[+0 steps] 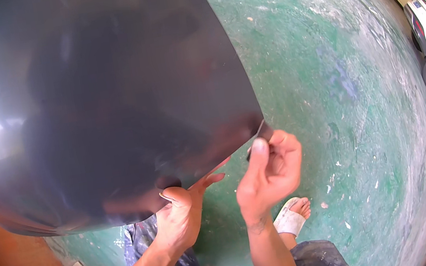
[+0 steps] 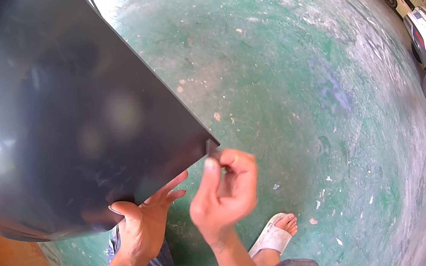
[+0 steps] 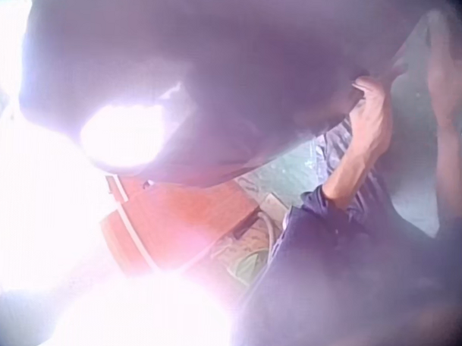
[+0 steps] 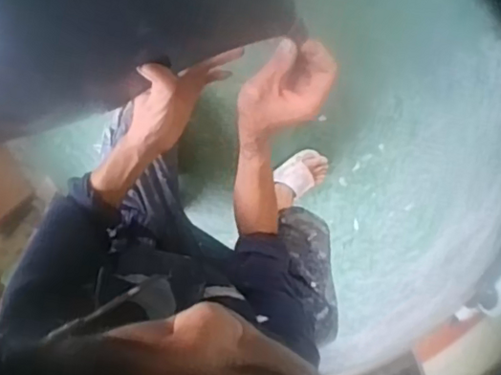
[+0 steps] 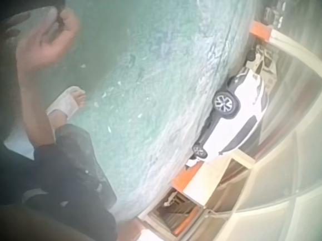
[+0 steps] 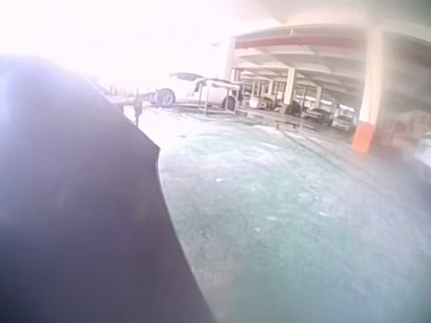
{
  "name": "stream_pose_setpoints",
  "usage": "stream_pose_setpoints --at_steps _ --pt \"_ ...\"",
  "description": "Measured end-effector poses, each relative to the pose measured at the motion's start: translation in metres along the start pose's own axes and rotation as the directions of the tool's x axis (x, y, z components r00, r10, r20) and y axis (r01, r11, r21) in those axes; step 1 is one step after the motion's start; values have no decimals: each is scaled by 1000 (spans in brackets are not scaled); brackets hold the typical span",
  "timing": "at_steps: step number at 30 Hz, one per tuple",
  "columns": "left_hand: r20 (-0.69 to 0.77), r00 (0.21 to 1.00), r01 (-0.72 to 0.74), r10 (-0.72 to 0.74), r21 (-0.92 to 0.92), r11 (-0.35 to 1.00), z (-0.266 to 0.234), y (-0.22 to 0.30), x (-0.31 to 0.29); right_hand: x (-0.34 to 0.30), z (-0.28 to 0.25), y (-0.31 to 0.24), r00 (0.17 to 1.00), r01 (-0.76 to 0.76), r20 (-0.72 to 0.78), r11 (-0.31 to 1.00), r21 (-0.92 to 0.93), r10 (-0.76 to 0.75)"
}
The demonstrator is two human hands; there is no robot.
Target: The person uses a small blade to trim and smooth the edges of a detached car bumper. They rotate the bumper to access different sections and continue scraping along the perimeter.
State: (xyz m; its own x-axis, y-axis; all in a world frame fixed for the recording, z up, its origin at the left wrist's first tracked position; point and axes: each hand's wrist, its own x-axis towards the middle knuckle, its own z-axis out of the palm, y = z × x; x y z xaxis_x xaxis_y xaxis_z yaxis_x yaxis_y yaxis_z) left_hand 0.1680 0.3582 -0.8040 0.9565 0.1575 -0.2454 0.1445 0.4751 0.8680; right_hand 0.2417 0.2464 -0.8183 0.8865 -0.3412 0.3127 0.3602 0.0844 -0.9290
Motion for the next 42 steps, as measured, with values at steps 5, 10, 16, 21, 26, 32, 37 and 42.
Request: stream_pose_setpoints --at_steps 5,10,16,21,26,32,37,42 --pt "-52 994 88 -94 -105 991 -7 -14 -6 -25 8 -9 938 255 257 966 -47 -235" --pt "-57 990 129 -131 -42 991 -3 -9 -6 -16 13 3 970 221 114 973 -69 -212" --pt "-70 988 139 -135 59 989 2 5 -6 -4 2 12 998 65 28 998 -5 -65" --pt "7 995 102 -101 -70 992 -9 -15 -7 -22 8 -7 932 305 220 951 -52 -287" --pt "-41 990 133 -135 -61 989 0 -6 -8 -5 0 12 986 164 60 981 -104 -158" --pt "-5 999 41 -42 -115 992 -7 -17 -12 9 -10 21 997 57 -52 993 -108 -62" --pt "-16 994 108 -108 4 994 -8 -8 -14 -8 0 -7 984 169 69 985 -32 -166" --pt "-12 999 34 -35 -59 998 12 -2 -8 3 -2 -2 999 46 2 993 -108 -46"
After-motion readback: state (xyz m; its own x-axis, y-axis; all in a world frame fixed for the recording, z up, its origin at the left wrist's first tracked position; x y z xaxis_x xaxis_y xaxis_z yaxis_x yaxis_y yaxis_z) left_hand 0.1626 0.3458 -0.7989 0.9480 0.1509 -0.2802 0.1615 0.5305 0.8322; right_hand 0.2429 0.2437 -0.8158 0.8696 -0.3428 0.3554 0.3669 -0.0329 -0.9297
